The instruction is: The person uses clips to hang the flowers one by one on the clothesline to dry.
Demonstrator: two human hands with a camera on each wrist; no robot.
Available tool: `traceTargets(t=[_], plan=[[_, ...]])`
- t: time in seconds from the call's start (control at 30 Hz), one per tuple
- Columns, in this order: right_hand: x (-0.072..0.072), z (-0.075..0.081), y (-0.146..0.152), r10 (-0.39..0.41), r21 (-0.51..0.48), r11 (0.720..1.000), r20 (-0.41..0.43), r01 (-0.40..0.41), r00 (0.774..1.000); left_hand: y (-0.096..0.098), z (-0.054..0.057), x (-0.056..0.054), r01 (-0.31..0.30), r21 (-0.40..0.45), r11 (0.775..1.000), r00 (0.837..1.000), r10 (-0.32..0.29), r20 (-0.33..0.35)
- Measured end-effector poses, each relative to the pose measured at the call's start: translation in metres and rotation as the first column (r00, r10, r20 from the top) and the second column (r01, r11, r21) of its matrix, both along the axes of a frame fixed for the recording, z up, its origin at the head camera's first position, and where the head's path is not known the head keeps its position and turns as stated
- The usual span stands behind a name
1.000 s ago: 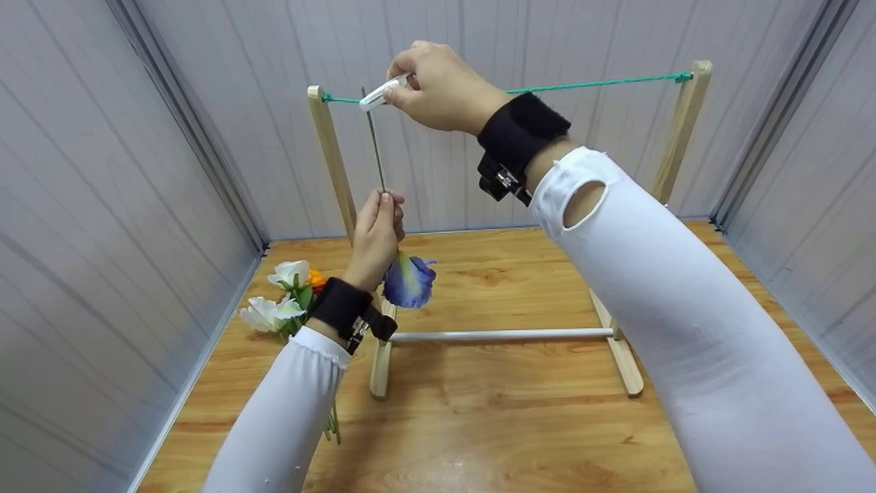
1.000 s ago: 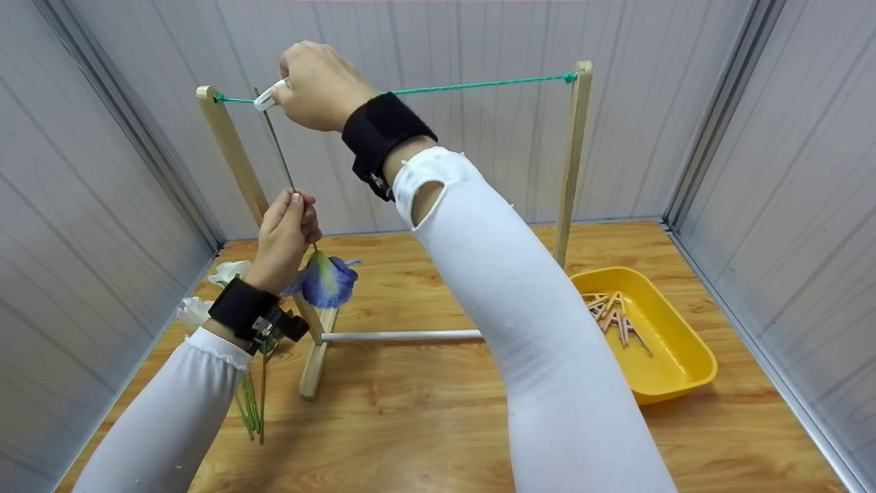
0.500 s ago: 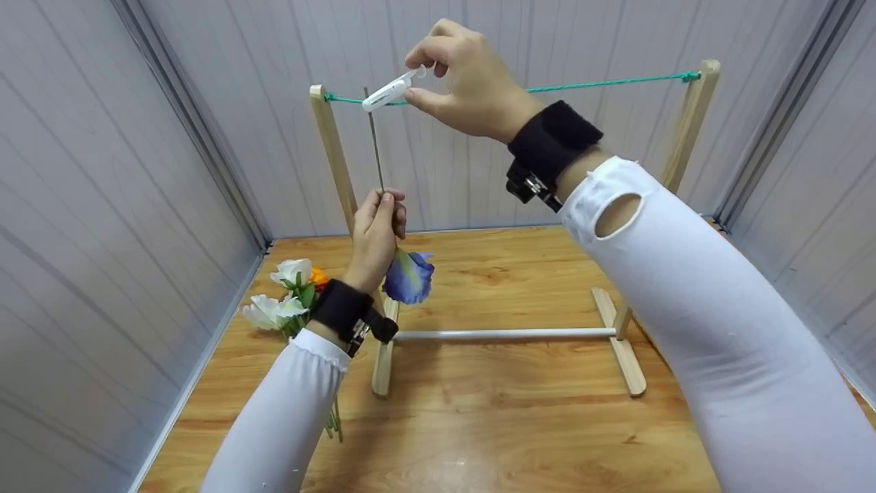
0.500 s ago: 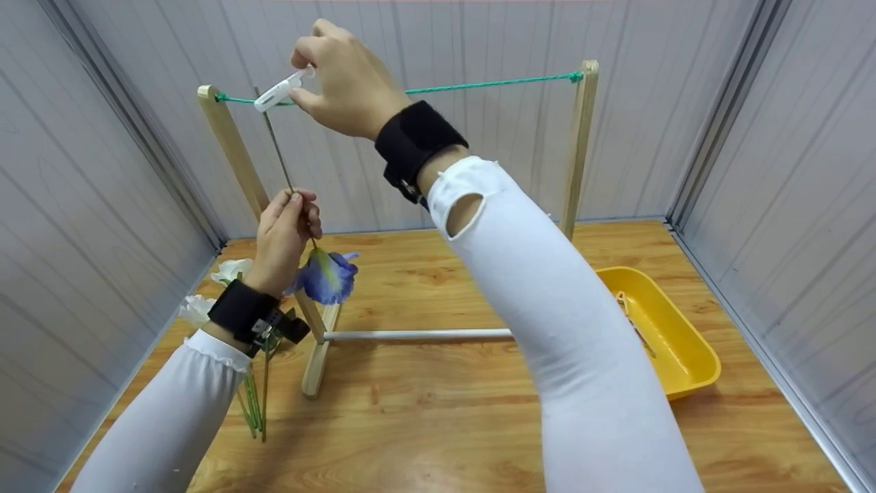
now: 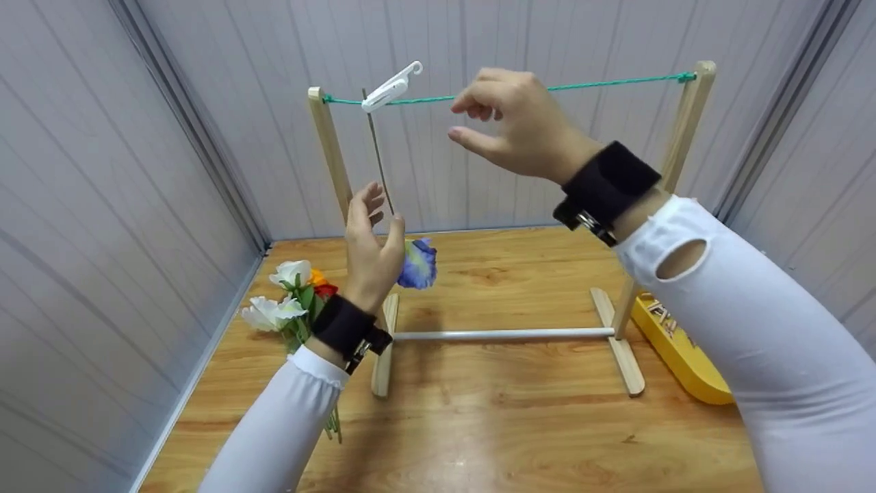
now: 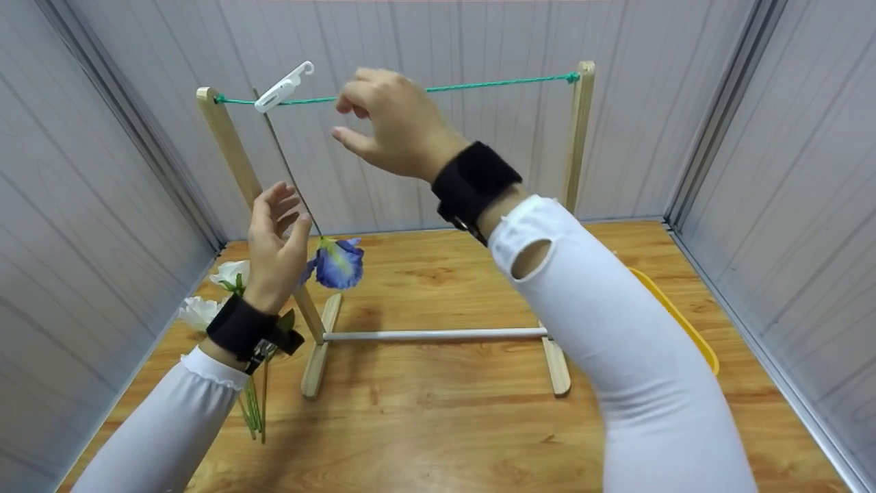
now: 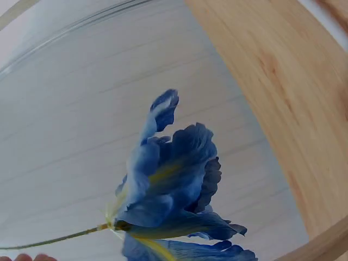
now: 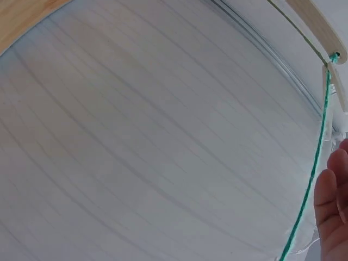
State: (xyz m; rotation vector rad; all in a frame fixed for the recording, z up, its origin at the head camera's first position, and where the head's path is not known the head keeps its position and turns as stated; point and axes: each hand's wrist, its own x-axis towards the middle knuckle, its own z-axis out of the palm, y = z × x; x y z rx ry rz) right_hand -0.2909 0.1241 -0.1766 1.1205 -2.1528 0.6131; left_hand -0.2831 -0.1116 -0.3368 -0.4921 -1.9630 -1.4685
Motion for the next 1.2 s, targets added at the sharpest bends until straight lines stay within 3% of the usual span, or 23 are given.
traceTargets(t=[0.17,0.37,0.47,0.6,0.77,0.9,0.97,1.07,1.2], plan=[[0.008,-0.020,0.025,-0.011,0.086,0.996,0.013,0.010,1.000,0.002,-0.006,0.011,-0.046,-0.060,0.997,0.991,0.038,-0.125],[0.017,-0.044,0.057,0.025,0.133,0.991,0.042,-0.030,0.999,0.002,-0.022,0.024,-0.005,-0.193,0.981,0.984,-0.029,-0.174],[0.023,-0.057,0.075,0.037,0.148,0.988,0.071,-0.048,0.997,0.000,-0.032,0.030,-0.009,-0.329,0.944,0.972,-0.069,-0.224],[0.030,-0.074,0.099,0.025,0.187,0.981,0.153,-0.054,0.988,-0.003,-0.045,0.036,-0.036,-0.489,0.872,0.956,-0.113,-0.271],[0.039,-0.099,0.133,-0.026,0.227,0.973,0.310,-0.048,0.950,-0.006,-0.063,0.044,-0.025,-0.579,0.815,0.957,-0.147,-0.249],[0.046,-0.122,0.162,-0.076,0.231,0.972,0.444,-0.032,0.893,-0.008,-0.079,0.049,-0.044,-0.627,0.778,0.964,-0.131,-0.230],[0.049,-0.133,0.176,-0.124,0.239,0.971,0.516,-0.003,0.848,-0.008,-0.086,0.051,-0.048,-0.651,0.758,0.970,-0.120,-0.211],[0.052,-0.144,0.197,-0.218,0.271,0.961,0.641,0.048,0.736,-0.009,-0.096,0.052,-0.037,-0.679,0.733,0.978,-0.112,-0.175],[0.052,-0.157,0.223,-0.364,0.364,0.923,0.718,0.125,0.593,-0.008,-0.107,0.054,-0.013,-0.703,0.711,0.983,-0.119,-0.138]])
